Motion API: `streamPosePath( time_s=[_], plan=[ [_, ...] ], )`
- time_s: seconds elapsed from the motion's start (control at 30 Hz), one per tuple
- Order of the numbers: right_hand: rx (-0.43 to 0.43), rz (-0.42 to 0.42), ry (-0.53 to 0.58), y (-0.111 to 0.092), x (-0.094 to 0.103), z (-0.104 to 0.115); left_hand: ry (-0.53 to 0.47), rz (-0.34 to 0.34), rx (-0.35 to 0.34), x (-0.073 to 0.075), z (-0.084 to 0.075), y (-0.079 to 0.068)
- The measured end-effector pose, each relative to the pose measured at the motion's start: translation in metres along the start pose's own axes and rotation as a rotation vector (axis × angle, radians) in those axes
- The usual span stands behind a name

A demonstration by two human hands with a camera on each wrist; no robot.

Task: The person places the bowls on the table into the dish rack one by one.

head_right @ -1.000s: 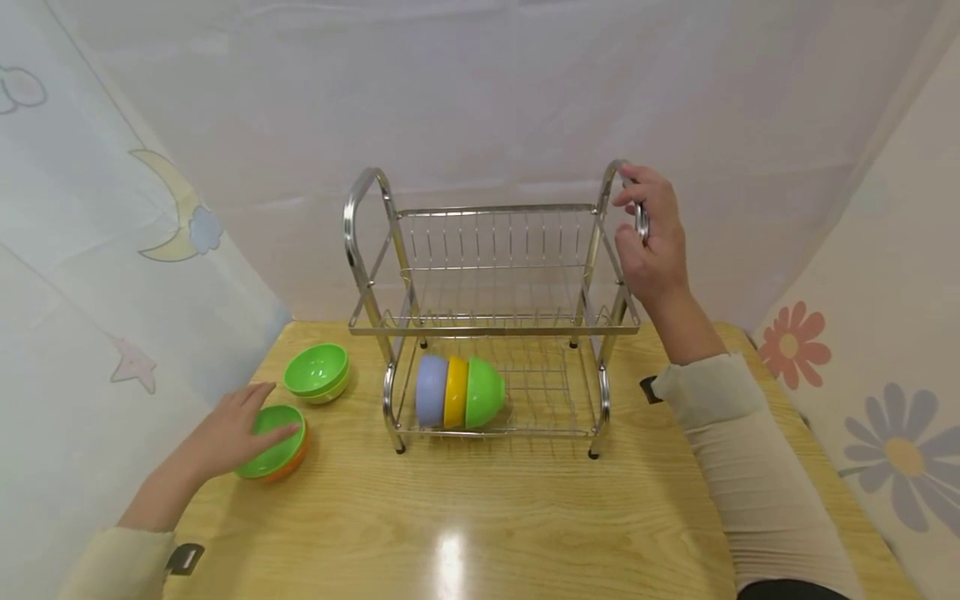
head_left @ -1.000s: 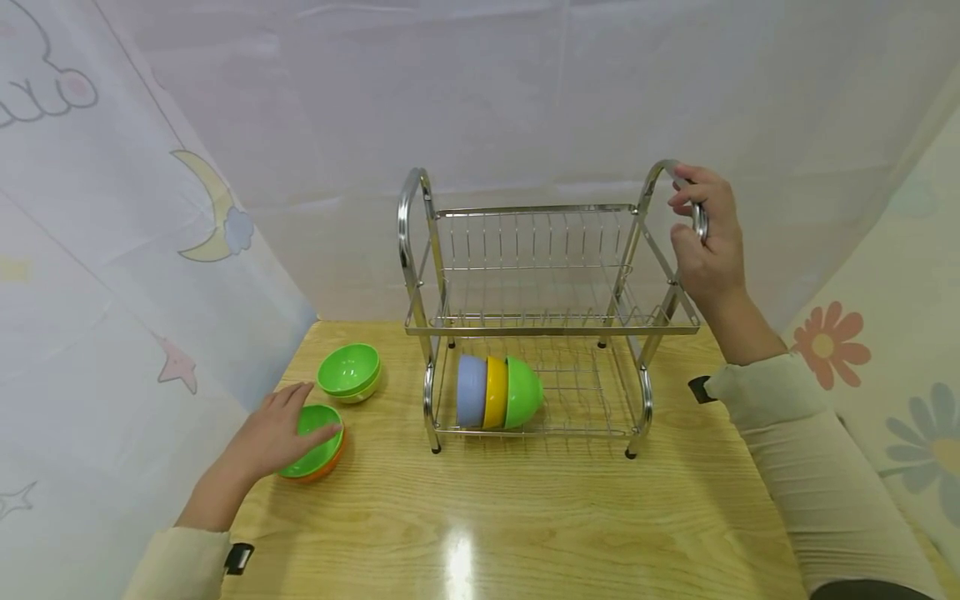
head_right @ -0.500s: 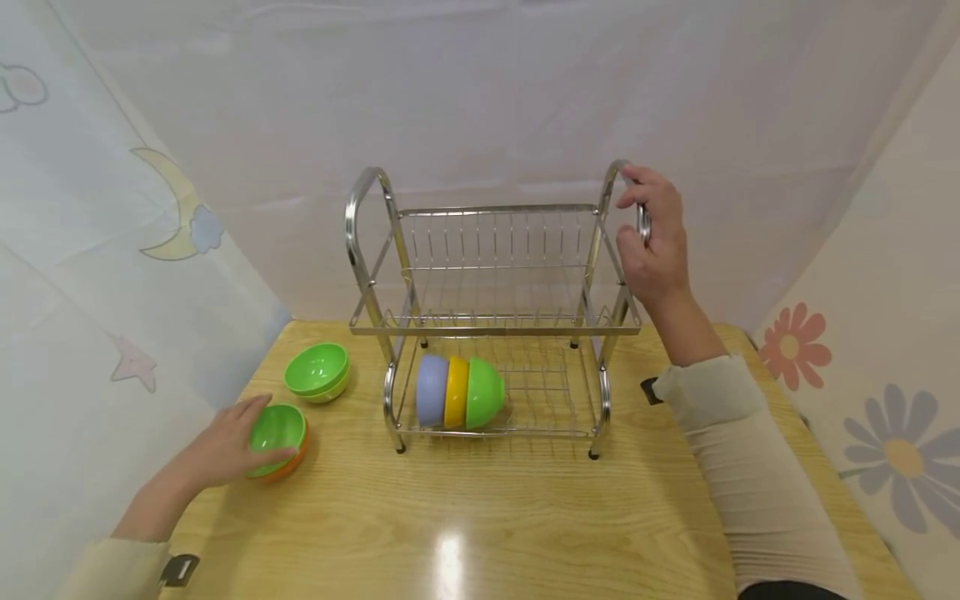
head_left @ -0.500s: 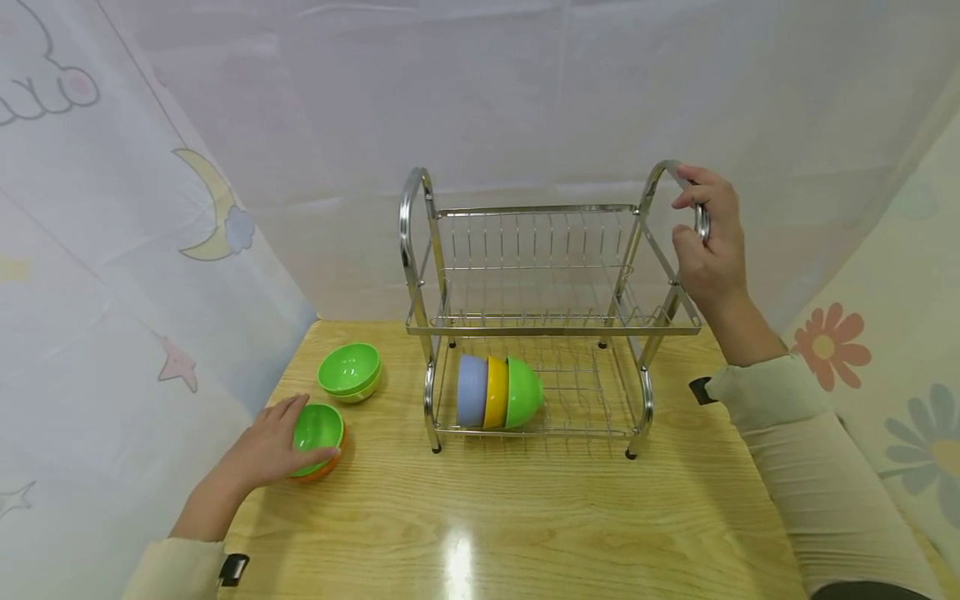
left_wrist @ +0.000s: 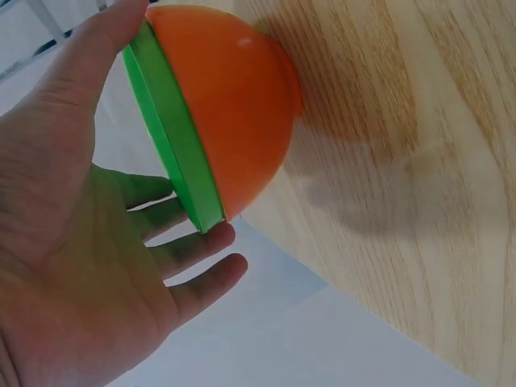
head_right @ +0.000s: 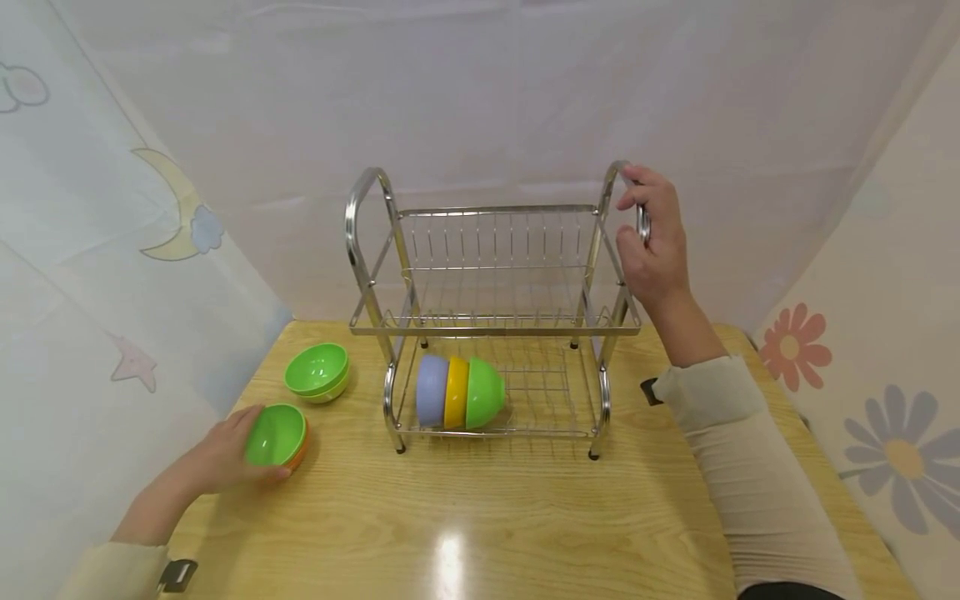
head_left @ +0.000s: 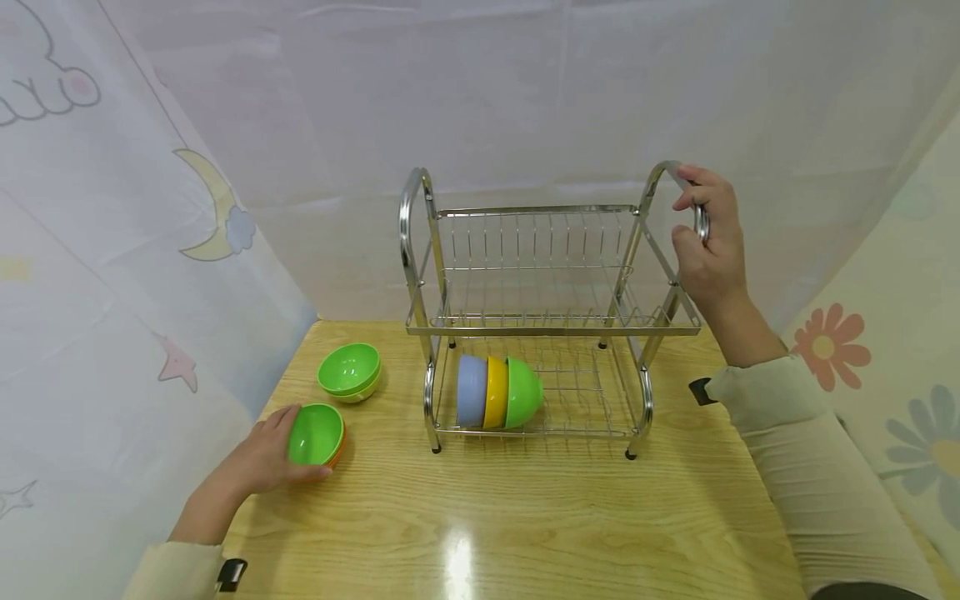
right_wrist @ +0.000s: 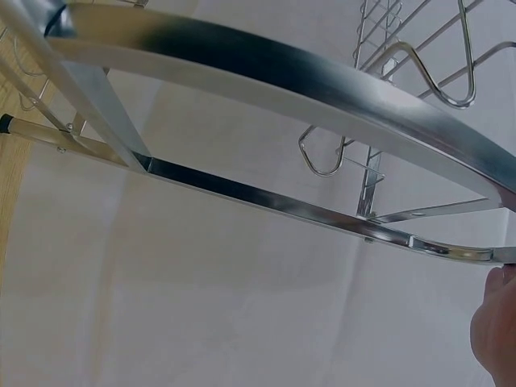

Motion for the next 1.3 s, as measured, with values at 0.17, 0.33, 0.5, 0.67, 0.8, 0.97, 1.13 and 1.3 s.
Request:
streamPosePath(
  time_s=[0.17,0.33,0.5,0.67,0.8,0.97,1.13,1.3],
  plan=[
    [-0.038,-0.007,-0.003,-0.003,-0.003,0.022,-0.016,0.020,0.023,-0.004,0.004,0.000],
    [-0.048,-0.012,0.004,-0.003,-0.003,0.024,-0.040,0.043,0.048,-0.006,0.006,-0.001],
    [-0.041,-0.007,-0.007,-0.003,-0.004,0.026,-0.059,0.063,0.084,-0.009,0.008,-0.002],
    [-0.031,0.012,-0.011,-0.003,-0.006,0.027,-0.054,0.062,0.092,-0.011,0.011,0.000],
    [-0.022,0.023,-0.020,-0.003,-0.007,0.028,-0.036,0.053,0.085,-0.014,0.013,0.002],
    [-0.024,0.022,-0.026,-0.003,-0.006,0.026,-0.035,0.027,0.078,-0.015,0.014,0.002],
    [-0.026,0.030,-0.028,-0.002,-0.008,0.027,-0.036,-0.001,0.075,-0.017,0.017,0.000],
    [-0.028,0.030,-0.026,-0.002,-0.008,0.027,-0.045,-0.027,0.064,-0.015,0.017,0.000]
  ],
)
Point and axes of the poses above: each hand's wrist, its own y-axis towards the middle knuckle, its own x-axis out of the back of the hand, z = x × y, the point moved 10 cm from there along y, towards the middle knuckle, and after that the axes turned 4 degrees about -x, right-handed, at the moved point
